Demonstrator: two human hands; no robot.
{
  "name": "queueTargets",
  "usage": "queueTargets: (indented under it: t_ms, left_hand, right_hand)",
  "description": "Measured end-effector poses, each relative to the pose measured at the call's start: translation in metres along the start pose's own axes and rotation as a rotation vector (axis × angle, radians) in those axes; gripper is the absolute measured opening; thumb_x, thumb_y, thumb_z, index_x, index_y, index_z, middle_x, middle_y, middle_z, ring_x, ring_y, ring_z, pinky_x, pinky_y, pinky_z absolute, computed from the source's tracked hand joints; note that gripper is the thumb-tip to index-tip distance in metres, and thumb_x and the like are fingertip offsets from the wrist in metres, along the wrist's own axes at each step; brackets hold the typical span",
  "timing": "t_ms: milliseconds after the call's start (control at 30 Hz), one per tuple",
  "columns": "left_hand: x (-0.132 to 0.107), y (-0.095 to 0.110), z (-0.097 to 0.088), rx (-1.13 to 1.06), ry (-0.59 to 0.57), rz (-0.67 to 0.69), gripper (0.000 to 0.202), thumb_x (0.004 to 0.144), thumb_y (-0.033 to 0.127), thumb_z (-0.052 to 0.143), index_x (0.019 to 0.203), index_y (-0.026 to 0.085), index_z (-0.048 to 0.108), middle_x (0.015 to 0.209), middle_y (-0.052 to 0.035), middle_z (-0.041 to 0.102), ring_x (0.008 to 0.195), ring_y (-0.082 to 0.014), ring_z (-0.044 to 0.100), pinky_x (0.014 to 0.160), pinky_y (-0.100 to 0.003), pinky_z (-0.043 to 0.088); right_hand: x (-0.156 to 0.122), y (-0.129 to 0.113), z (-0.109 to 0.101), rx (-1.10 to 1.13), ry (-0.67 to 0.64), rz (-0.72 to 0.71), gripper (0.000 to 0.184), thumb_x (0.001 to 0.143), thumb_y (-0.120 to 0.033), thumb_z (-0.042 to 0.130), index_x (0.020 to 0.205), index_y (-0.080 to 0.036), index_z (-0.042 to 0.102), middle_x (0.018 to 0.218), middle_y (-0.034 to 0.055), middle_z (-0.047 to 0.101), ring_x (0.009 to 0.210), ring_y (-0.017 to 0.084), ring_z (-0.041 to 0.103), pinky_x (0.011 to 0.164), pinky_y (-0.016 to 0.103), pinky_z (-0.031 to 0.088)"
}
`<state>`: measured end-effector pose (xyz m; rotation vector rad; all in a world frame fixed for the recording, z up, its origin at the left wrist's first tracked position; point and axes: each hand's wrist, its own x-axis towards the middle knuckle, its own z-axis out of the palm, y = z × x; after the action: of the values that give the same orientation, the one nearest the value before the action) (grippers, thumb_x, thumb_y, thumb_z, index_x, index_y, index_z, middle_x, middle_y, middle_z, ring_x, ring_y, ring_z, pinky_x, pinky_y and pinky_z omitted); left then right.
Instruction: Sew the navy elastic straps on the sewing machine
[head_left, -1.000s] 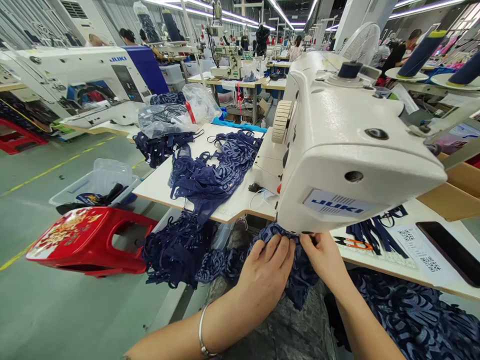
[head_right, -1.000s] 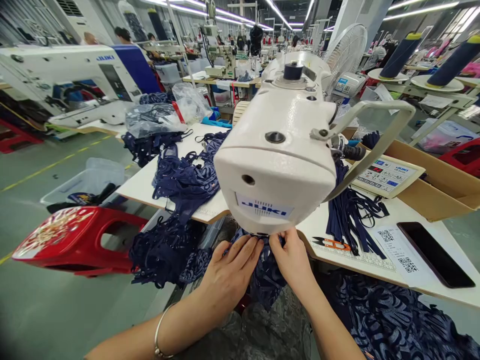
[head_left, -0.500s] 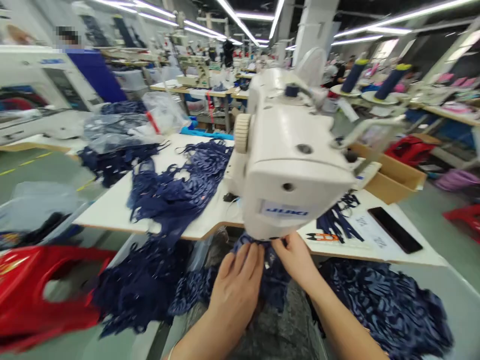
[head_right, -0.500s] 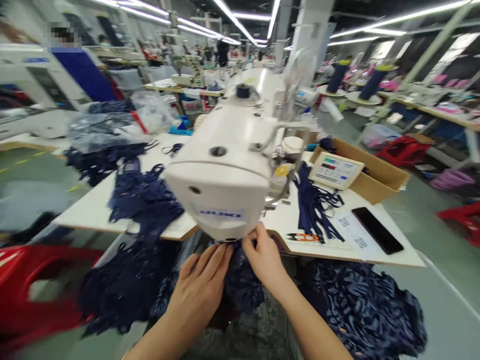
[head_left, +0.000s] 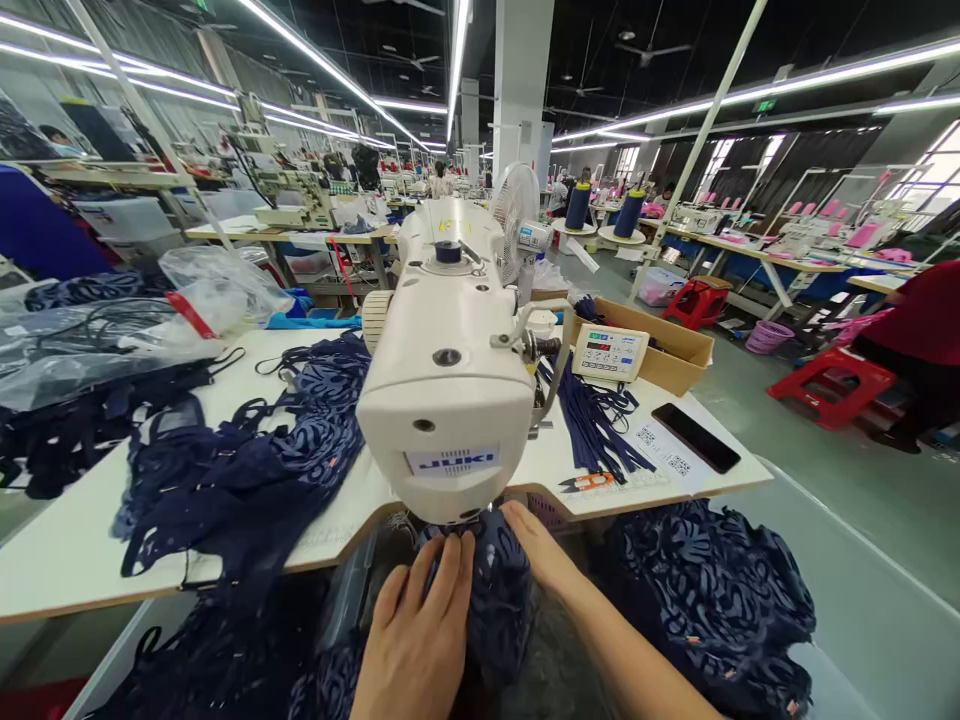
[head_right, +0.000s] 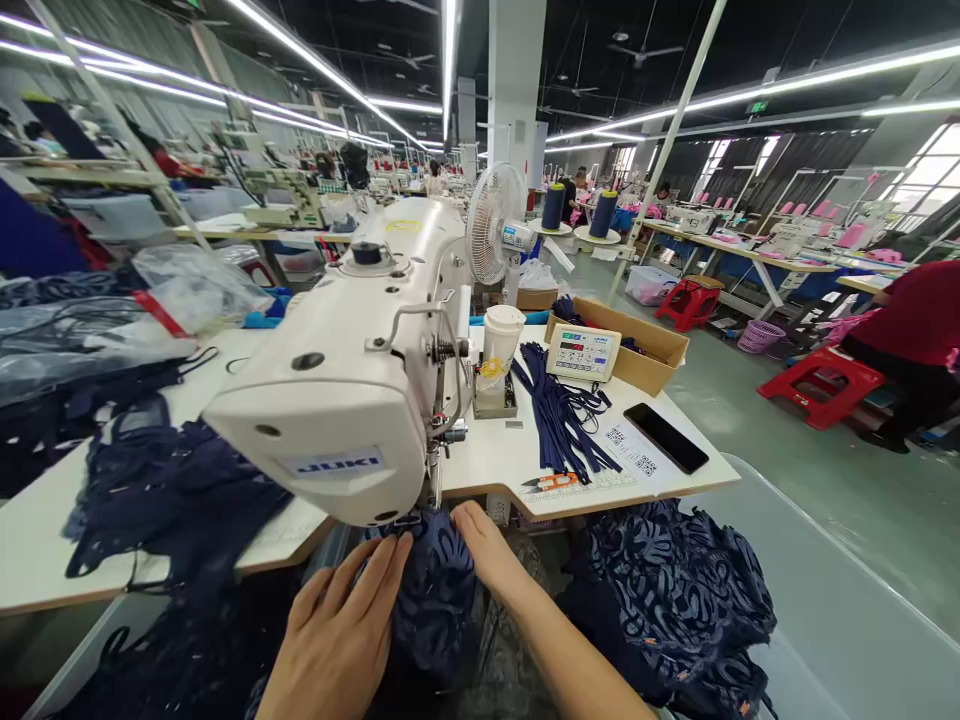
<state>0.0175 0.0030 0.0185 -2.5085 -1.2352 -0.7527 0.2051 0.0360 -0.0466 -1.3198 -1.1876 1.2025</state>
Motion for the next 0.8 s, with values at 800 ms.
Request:
queueTargets:
  t_ms: [800]
  left_hand:
    - [0.019,0.025,-0.024,-1.117,-0.434,-0.277,0.029,0.096,0.045,0.048,0.099,0.022,0.066,0.084,-0.0008,0.07,0.079,-0.0156,0.068,0.07,-0.02,0.053]
  right_hand:
    - [-0.076,-0.1,-0.049,-0.332,-0.272,-0.396,0.015,0.095,-0.027,0.055,0.096,-0.023,0.069,0.092,0.0011,0.071,0.086,0.014,0.066,0.079,0.023,0.047]
